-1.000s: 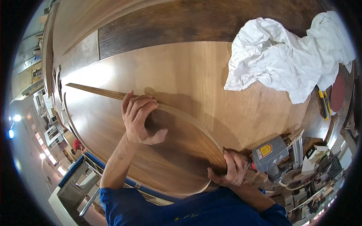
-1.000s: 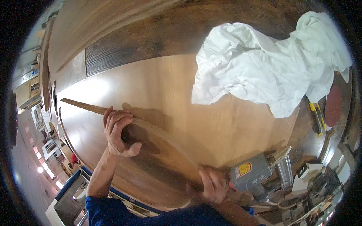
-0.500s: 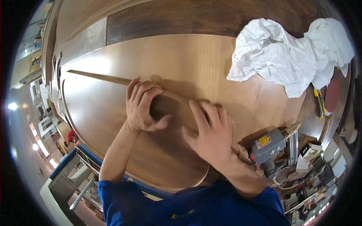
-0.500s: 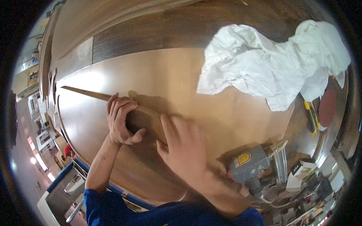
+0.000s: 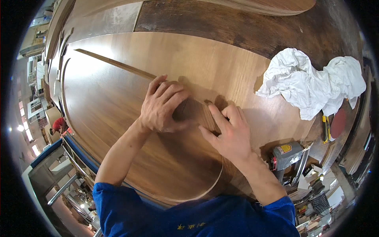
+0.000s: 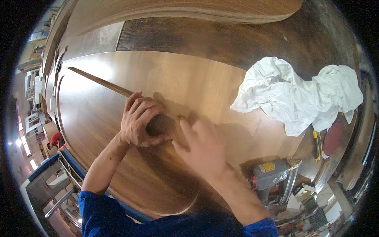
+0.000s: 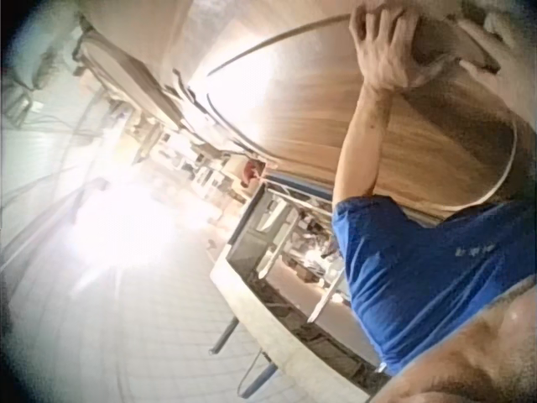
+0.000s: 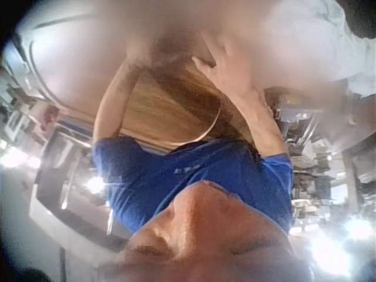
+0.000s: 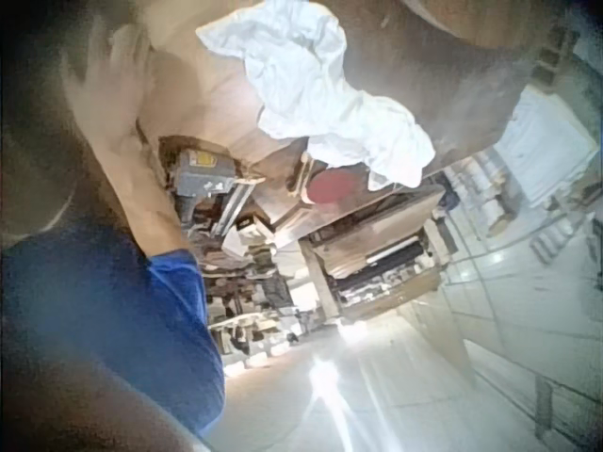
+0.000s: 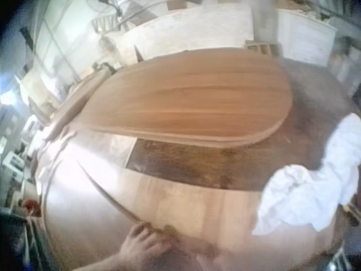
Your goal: The person sands the edge of a curved wooden panel using a handheld orbital sander, then fits the panel into a larger wooden frame and secures it with a nail gun and a hammer.
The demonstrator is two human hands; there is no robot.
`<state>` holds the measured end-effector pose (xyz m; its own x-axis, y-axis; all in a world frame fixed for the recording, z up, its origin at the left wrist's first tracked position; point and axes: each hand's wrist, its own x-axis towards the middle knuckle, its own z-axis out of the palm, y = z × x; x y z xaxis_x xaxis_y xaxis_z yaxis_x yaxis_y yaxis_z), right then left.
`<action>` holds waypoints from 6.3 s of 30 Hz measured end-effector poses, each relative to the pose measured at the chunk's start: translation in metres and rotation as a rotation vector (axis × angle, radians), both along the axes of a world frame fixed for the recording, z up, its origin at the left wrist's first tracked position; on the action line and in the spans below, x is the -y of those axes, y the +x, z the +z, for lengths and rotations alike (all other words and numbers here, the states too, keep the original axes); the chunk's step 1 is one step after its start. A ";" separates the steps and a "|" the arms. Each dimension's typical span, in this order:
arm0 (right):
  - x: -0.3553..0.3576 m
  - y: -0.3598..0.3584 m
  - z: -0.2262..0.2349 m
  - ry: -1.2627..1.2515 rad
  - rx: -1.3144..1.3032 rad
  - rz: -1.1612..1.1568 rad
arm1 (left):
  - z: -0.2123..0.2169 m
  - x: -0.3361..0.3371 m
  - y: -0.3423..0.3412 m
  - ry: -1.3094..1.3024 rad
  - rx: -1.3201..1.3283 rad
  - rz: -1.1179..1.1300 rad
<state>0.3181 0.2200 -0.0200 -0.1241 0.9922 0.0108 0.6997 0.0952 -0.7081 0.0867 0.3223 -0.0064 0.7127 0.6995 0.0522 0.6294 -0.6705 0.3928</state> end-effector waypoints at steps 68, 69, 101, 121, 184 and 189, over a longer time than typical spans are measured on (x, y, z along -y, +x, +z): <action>0.288 -0.063 0.007 0.004 0.008 -0.930 | -0.021 0.044 0.011 0.140 0.027 -0.165; 0.287 -0.062 0.004 0.066 -0.021 -0.927 | -0.021 0.044 0.010 0.140 0.025 -0.171; 0.273 -0.052 0.019 -0.044 0.155 -0.656 | -0.002 0.057 0.024 0.090 0.154 0.077; 0.036 0.009 0.006 -0.100 -0.135 -0.167 | -0.005 0.048 0.029 0.007 0.019 0.193; -0.004 -0.015 0.173 -0.829 -0.296 -0.250 | -0.001 0.024 -0.006 -0.151 0.350 0.047; -0.009 -0.013 0.170 -0.889 -0.287 -0.223 | 0.000 0.024 -0.003 -0.145 0.368 0.036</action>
<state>0.3050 0.2295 0.1500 -0.0411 0.6530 -0.7562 0.4257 -0.6733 -0.6045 0.0837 0.2978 -0.0066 0.6399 0.7425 0.1982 0.4507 -0.5715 0.6858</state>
